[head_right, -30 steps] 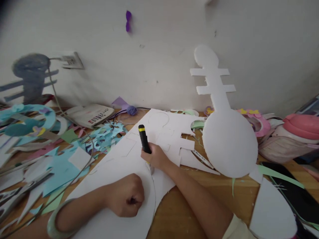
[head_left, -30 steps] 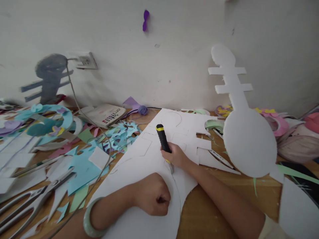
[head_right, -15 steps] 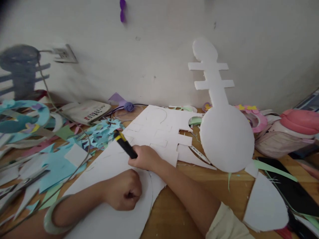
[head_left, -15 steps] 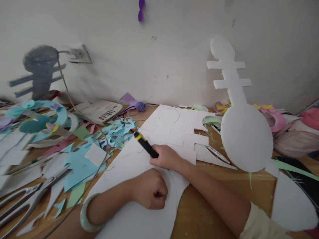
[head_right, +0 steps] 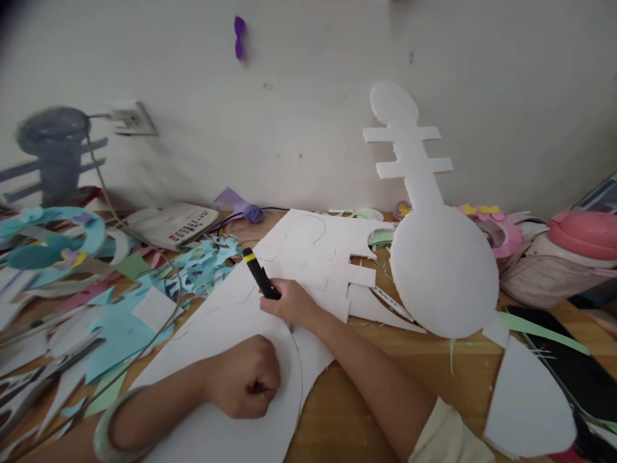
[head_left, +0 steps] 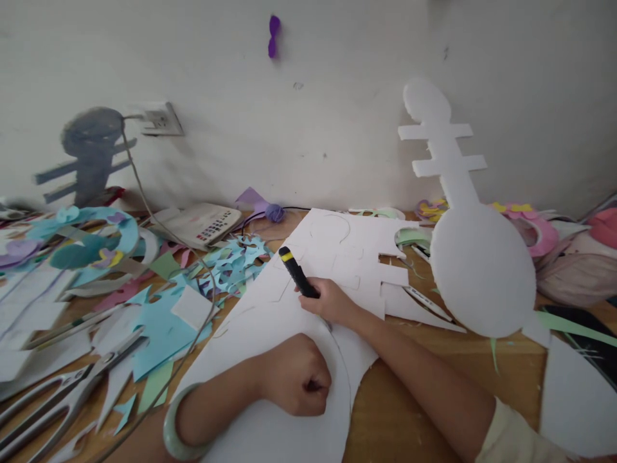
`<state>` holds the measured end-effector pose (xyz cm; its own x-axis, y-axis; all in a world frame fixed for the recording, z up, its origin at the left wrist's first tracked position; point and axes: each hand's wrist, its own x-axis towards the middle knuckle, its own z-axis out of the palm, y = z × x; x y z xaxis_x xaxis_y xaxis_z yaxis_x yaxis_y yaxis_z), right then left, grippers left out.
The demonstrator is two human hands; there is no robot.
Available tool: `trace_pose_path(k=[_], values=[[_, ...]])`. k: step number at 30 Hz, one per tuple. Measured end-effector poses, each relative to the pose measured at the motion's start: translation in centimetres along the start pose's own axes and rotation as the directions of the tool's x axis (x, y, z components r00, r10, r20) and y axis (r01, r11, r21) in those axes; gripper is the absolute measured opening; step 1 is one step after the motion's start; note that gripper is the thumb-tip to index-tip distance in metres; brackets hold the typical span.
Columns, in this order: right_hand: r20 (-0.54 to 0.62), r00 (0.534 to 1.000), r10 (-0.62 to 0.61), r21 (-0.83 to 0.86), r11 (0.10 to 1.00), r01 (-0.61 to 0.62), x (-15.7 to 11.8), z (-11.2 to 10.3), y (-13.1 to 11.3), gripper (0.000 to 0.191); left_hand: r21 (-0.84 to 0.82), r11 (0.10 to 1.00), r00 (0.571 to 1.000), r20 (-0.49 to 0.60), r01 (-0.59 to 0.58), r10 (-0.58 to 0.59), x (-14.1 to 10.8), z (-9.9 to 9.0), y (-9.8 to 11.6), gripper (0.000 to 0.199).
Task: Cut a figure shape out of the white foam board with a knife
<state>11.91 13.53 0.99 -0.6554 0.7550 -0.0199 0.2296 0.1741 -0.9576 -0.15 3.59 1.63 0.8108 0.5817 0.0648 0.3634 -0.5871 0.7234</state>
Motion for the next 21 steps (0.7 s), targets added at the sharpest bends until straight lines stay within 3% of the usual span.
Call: trace_pose_path(k=[13, 21], values=[[0.027, 0.999, -0.037, -0.154, 0.987, 0.041, -0.01, -0.42, 0.03, 0.015, -0.03, 0.999, 1.0, -0.019, 0.014, -0.015, 0.02, -0.28, 0.4, 0.035], [-0.025, 1.0, -0.019, 0.002, 1.0, 0.019, 0.05, -0.25, 0.44, 0.012, 0.015, 1.0, 0.999, 0.021, 0.024, -0.024, 0.09, -0.17, 0.22, 0.039]])
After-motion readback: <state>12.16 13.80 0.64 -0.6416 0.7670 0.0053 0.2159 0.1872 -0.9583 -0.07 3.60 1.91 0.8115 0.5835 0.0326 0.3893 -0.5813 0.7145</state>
